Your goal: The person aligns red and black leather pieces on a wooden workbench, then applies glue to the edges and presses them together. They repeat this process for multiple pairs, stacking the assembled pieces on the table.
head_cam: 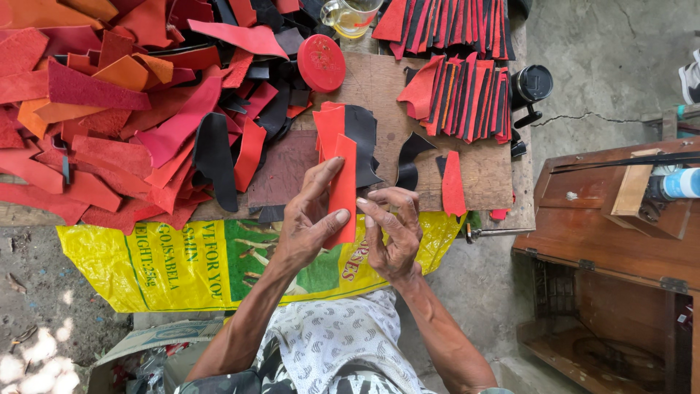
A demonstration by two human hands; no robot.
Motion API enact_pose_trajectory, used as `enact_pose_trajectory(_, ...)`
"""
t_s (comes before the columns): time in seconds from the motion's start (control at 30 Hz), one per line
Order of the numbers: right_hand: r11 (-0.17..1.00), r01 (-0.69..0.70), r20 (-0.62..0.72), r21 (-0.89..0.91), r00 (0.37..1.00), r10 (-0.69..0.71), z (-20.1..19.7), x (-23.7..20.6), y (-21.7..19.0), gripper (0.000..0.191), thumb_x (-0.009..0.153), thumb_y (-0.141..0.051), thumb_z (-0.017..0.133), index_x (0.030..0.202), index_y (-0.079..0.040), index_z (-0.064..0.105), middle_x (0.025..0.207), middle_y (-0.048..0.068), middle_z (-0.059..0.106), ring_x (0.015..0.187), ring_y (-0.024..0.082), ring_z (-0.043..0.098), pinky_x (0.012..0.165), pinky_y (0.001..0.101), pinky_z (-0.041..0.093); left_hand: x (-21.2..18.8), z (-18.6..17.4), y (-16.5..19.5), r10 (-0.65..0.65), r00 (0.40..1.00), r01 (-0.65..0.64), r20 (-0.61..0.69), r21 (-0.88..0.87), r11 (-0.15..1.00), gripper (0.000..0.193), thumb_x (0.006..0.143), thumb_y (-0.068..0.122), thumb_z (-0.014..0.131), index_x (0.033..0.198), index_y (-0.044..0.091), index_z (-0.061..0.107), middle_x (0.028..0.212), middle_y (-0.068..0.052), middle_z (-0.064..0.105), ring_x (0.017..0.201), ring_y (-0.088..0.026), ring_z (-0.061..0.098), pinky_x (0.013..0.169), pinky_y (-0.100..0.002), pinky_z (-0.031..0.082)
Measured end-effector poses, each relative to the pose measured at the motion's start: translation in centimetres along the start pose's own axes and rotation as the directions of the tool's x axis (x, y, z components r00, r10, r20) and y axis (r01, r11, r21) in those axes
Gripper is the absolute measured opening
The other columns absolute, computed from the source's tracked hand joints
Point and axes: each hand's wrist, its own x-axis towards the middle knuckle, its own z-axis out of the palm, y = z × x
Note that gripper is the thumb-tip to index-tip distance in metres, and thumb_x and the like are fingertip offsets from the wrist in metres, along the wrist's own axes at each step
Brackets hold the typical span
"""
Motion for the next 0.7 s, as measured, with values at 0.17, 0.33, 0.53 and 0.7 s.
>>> enact_pose_trajectory(0.17, 0.999, -0.033, 0.005, -0.007, 0.999, 0.033, 0.0, 0.0, -0.3, 0.034, 0.089, 0.01, 0.065, 0.117, -0.007, 0.073, 0.113, 0.01, 0.064, 0.107, 0.026, 0.061, 0.092, 0.0356, 0.055, -0.1, 0.0, 0.0, -0.001, 1.0, 0.001, 0.011, -0.024, 1.0, 0.076, 0.093, 0.011, 0.076, 0.158, -0.001, 0.04, 0.16, -0.011, 0.037, 0.152, -0.023, 0.037, 0.128, -0.038, 0.032)
enact_pose_trajectory(0.33, 0.992, 0.062, 0.012, -0.108, 0.998, -0.061, -0.4, -0.3, -0.9, 0.034, 0.086, 0.009, 0.067, 0.113, -0.009, 0.075, 0.11, 0.009, 0.064, 0.106, 0.028, 0.06, 0.092, 0.0387, 0.051, -0.3, -0.1, -0.1, 0.039, 0.999, -0.038, -0.015, 0.049, 0.998, 0.076, 0.092, 0.01, 0.076, 0.159, -0.002, 0.04, 0.161, -0.011, 0.037, 0.153, -0.023, 0.037, 0.129, -0.039, 0.032)
enact_pose_trajectory(0.53, 0.994, 0.068, 0.001, -0.088, 0.998, -0.069, -0.7, -1.0, -0.6, 0.032, 0.087, 0.008, 0.066, 0.112, -0.01, 0.074, 0.111, 0.008, 0.064, 0.107, 0.028, 0.06, 0.094, 0.039, 0.051, -0.3, 0.1, -0.1, 0.067, 0.998, -0.066, -0.017, 0.052, 0.996, 0.082, 0.092, 0.013, 0.076, 0.162, 0.0, 0.034, 0.163, -0.01, 0.033, 0.156, -0.023, 0.033, 0.13, -0.039, 0.031)
enact_pose_trajectory(0.7, 0.675, -0.437, 0.131, 0.595, 0.881, 0.455, -0.4, -2.7, -0.5, 0.03, 0.095, 0.003, 0.056, 0.121, -0.001, 0.071, 0.131, 0.009, 0.059, 0.115, 0.023, 0.06, 0.105, 0.0373, 0.049, -0.2, -0.1, 0.1, 0.062, 0.997, -0.059, -0.035, 0.083, 0.995, 0.09, 0.09, 0.014, 0.078, 0.164, 0.0, 0.029, 0.165, -0.01, 0.029, 0.157, -0.023, 0.03, 0.131, -0.039, 0.027)
